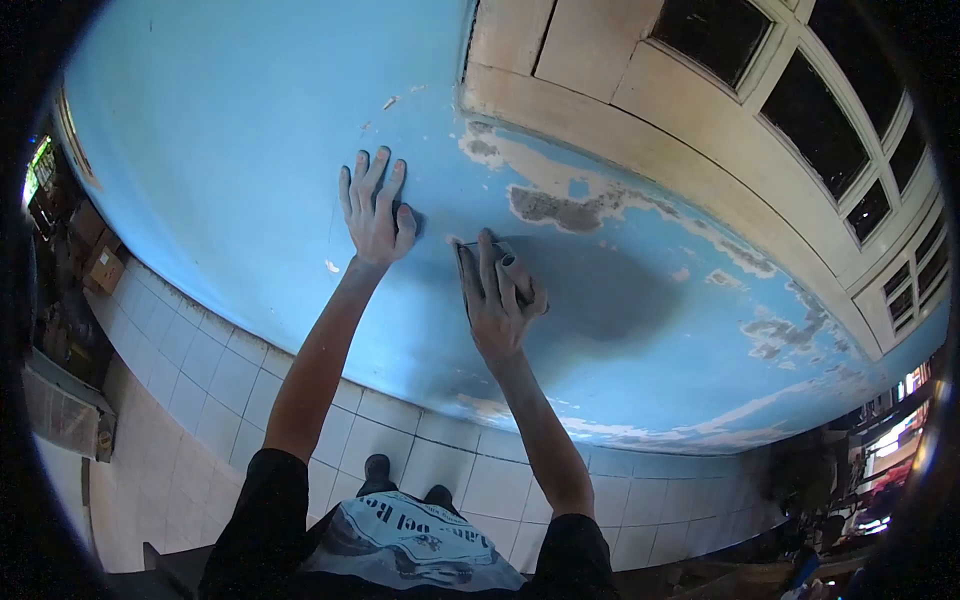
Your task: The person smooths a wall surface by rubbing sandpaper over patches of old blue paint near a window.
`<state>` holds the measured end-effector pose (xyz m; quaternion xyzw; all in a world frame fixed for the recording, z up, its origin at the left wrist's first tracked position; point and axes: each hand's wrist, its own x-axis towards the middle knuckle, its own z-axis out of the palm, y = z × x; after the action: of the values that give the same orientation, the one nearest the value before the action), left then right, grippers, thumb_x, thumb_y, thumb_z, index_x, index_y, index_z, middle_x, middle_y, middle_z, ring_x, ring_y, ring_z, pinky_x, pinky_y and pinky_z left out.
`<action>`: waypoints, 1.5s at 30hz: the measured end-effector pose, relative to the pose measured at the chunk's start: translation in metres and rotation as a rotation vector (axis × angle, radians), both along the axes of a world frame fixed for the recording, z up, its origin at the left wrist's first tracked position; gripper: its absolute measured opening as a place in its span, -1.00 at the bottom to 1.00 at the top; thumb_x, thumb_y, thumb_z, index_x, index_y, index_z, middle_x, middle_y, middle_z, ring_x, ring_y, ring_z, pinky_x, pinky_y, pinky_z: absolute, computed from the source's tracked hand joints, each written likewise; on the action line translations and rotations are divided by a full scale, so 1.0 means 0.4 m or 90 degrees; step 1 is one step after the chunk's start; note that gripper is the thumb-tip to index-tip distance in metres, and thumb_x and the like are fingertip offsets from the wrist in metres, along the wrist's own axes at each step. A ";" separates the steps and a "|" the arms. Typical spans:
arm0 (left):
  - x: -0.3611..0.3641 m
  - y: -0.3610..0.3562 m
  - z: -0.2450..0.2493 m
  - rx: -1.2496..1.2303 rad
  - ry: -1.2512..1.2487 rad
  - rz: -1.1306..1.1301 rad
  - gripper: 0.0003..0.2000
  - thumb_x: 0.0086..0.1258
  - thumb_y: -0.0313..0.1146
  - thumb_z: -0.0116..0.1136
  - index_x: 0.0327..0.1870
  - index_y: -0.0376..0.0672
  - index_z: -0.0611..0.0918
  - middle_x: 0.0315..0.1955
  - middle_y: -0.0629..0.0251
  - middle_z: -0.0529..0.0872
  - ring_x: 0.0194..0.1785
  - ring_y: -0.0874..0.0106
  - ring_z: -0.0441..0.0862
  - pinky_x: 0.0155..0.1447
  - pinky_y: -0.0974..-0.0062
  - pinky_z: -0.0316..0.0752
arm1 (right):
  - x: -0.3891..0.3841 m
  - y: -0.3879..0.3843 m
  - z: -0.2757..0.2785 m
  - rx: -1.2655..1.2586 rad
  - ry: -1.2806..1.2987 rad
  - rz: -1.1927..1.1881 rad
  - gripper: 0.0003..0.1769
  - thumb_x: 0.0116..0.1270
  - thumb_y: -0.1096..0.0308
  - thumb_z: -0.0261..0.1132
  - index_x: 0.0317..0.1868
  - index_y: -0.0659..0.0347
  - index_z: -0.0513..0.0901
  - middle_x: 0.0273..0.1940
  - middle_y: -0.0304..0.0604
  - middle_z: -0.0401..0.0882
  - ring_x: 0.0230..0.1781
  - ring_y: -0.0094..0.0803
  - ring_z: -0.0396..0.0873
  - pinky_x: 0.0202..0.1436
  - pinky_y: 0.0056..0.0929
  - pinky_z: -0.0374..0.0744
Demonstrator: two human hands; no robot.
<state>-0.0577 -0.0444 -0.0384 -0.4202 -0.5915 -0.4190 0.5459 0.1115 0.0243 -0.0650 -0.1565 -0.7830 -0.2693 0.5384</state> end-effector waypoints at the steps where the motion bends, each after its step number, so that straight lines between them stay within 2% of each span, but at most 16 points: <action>1: -0.001 0.001 -0.002 0.002 -0.004 -0.011 -0.54 0.24 -0.31 -0.13 0.21 -0.01 0.50 0.26 0.23 0.43 0.35 0.14 0.30 0.37 -0.10 0.05 | 0.006 -0.001 -0.017 0.042 0.030 -0.027 -0.69 0.29 0.25 0.18 0.03 -0.19 0.66 0.21 -0.51 0.50 0.16 -0.52 0.31 0.19 -0.18 0.13; 4: 0.000 0.001 -0.003 0.007 0.004 -0.011 -0.54 0.24 -0.31 -0.14 0.21 -0.01 0.51 0.26 0.24 0.44 0.35 0.14 0.31 0.36 -0.11 0.07 | 0.001 -0.008 -0.022 0.028 -0.044 -0.040 -0.69 0.30 0.23 0.19 0.04 -0.22 0.65 0.19 -0.52 0.51 0.18 -0.53 0.29 0.20 -0.17 0.12; 8: -0.003 0.000 -0.008 -0.014 -0.001 -0.007 -0.54 0.24 -0.31 -0.13 0.20 0.00 0.51 0.26 0.24 0.44 0.35 0.14 0.31 0.35 -0.11 0.09 | 0.008 0.003 -0.022 0.041 -0.020 -0.079 -0.69 0.29 0.20 0.20 0.04 -0.23 0.65 0.17 -0.51 0.53 0.17 -0.52 0.30 0.21 -0.16 0.11; 14: -0.003 0.003 -0.012 -0.010 -0.007 -0.022 -0.53 0.22 -0.31 -0.12 0.21 0.03 0.50 0.26 0.29 0.45 0.36 0.19 0.31 0.36 -0.08 0.10 | 0.007 -0.022 0.000 0.047 -0.097 -0.102 -0.68 0.26 0.16 0.24 0.03 -0.26 0.66 0.17 -0.50 0.54 0.16 -0.53 0.31 0.23 -0.15 0.10; 16: -0.003 0.002 -0.008 -0.006 -0.006 -0.019 -0.52 0.21 -0.31 -0.12 0.21 0.04 0.50 0.26 0.30 0.45 0.36 0.21 0.31 0.36 -0.07 0.11 | 0.009 0.005 -0.025 0.049 0.013 -0.078 -0.71 0.26 0.15 0.24 0.00 -0.28 0.68 0.13 -0.52 0.56 0.12 -0.56 0.34 0.21 -0.20 0.11; 18: -0.002 0.000 -0.017 -0.017 -0.010 -0.030 -0.52 0.20 -0.32 -0.11 0.21 0.05 0.50 0.26 0.31 0.45 0.36 0.22 0.31 0.36 -0.06 0.11 | -0.001 -0.015 -0.013 0.047 -0.019 -0.076 -0.73 0.24 0.16 0.27 -0.04 -0.26 0.70 0.08 -0.53 0.59 0.10 -0.55 0.33 0.16 -0.24 0.13; 19: -0.007 0.003 -0.018 -0.022 0.007 -0.028 -0.52 0.20 -0.31 -0.11 0.21 -0.01 0.49 0.26 0.24 0.43 0.37 0.16 0.29 0.37 -0.09 0.07 | 0.002 -0.023 -0.007 0.050 -0.050 -0.074 -0.76 0.21 0.16 0.31 -0.09 -0.25 0.72 0.04 -0.53 0.62 0.09 -0.53 0.32 0.11 -0.28 0.14; 20: -0.010 0.004 -0.017 -0.024 0.025 -0.023 -0.52 0.20 -0.31 -0.11 0.21 -0.07 0.48 0.26 0.18 0.42 0.37 0.10 0.26 0.38 -0.12 0.02 | 0.012 -0.023 -0.003 0.050 -0.052 -0.075 -0.76 0.21 0.16 0.31 -0.09 -0.25 0.72 0.04 -0.53 0.62 0.09 -0.53 0.32 0.11 -0.28 0.14; 23: -0.007 0.002 -0.013 -0.023 0.023 -0.028 -0.50 0.17 -0.33 -0.09 0.23 -0.07 0.46 0.27 0.19 0.41 0.37 0.11 0.26 0.38 -0.12 0.03 | 0.010 -0.009 -0.001 0.065 -0.031 -0.069 -0.76 0.19 0.16 0.33 -0.10 -0.24 0.72 0.03 -0.53 0.62 0.11 -0.55 0.31 0.11 -0.29 0.14; 26: -0.005 0.001 -0.015 -0.032 0.012 -0.034 -0.48 0.16 -0.35 -0.08 0.24 -0.07 0.45 0.27 0.19 0.40 0.37 0.11 0.26 0.38 -0.12 0.03 | 0.009 -0.002 -0.032 0.063 0.012 -0.050 -0.73 0.28 0.19 0.20 -0.03 -0.21 0.69 0.08 -0.59 0.59 0.08 -0.59 0.35 0.16 -0.23 0.13; 28: -0.002 0.000 -0.021 -0.036 0.010 -0.035 -0.48 0.16 -0.35 -0.08 0.24 -0.07 0.44 0.27 0.19 0.40 0.37 0.11 0.26 0.39 -0.12 0.02 | 0.016 -0.017 0.010 0.073 -0.067 -0.075 -0.76 0.16 0.13 0.33 -0.13 -0.22 0.73 0.04 -0.53 0.62 0.09 -0.55 0.32 0.13 -0.28 0.14; 37: -0.003 0.001 -0.018 -0.038 0.016 -0.037 -0.50 0.20 -0.34 -0.07 0.24 -0.09 0.45 0.28 0.16 0.38 0.38 0.09 0.25 0.39 -0.12 0.00 | -0.003 -0.036 0.010 0.025 -0.026 -0.069 -0.77 0.18 0.15 0.31 -0.13 -0.18 0.73 0.05 -0.48 0.61 0.04 -0.54 0.34 0.12 -0.30 0.16; 40: -0.012 -0.004 -0.001 -0.038 0.023 -0.027 -0.51 0.21 -0.34 -0.08 0.24 -0.10 0.45 0.27 0.16 0.39 0.37 0.09 0.26 0.39 -0.12 0.00 | -0.001 0.019 -0.054 0.034 0.042 -0.074 -0.77 0.20 0.16 0.30 -0.12 -0.17 0.73 0.06 -0.45 0.61 0.04 -0.50 0.34 0.14 -0.28 0.16; 42: 0.005 -0.006 -0.014 -0.055 0.010 -0.035 -0.52 0.22 -0.34 -0.09 0.23 -0.11 0.45 0.27 0.15 0.39 0.37 0.09 0.26 0.39 -0.12 0.00 | -0.021 -0.034 0.016 -0.003 0.033 -0.063 -0.75 0.22 0.17 0.28 -0.08 -0.17 0.71 0.09 -0.44 0.59 0.07 -0.47 0.35 0.17 -0.22 0.15; 44: -0.003 -0.003 -0.010 -0.013 0.000 -0.036 -0.51 0.18 -0.32 -0.08 0.21 0.04 0.51 0.26 0.32 0.44 0.34 0.23 0.33 0.36 -0.05 0.11 | -0.034 -0.049 0.047 -0.033 0.024 -0.047 -0.72 0.23 0.17 0.26 -0.04 -0.17 0.70 0.12 -0.43 0.56 0.10 -0.44 0.35 0.19 -0.17 0.14; 45: -0.008 -0.014 -0.014 -0.012 0.002 -0.034 -0.51 0.18 -0.32 -0.08 0.21 0.04 0.51 0.26 0.32 0.44 0.34 0.23 0.33 0.36 -0.05 0.11 | -0.041 -0.049 0.053 -0.046 0.039 -0.022 -0.73 0.23 0.17 0.26 -0.05 -0.16 0.70 0.12 -0.43 0.57 0.10 -0.44 0.35 0.20 -0.18 0.14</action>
<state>-0.0609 -0.0500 -0.0440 -0.4418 -0.5832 -0.4273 0.5311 0.0951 0.0047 -0.0439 -0.1971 -0.7727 -0.2451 0.5513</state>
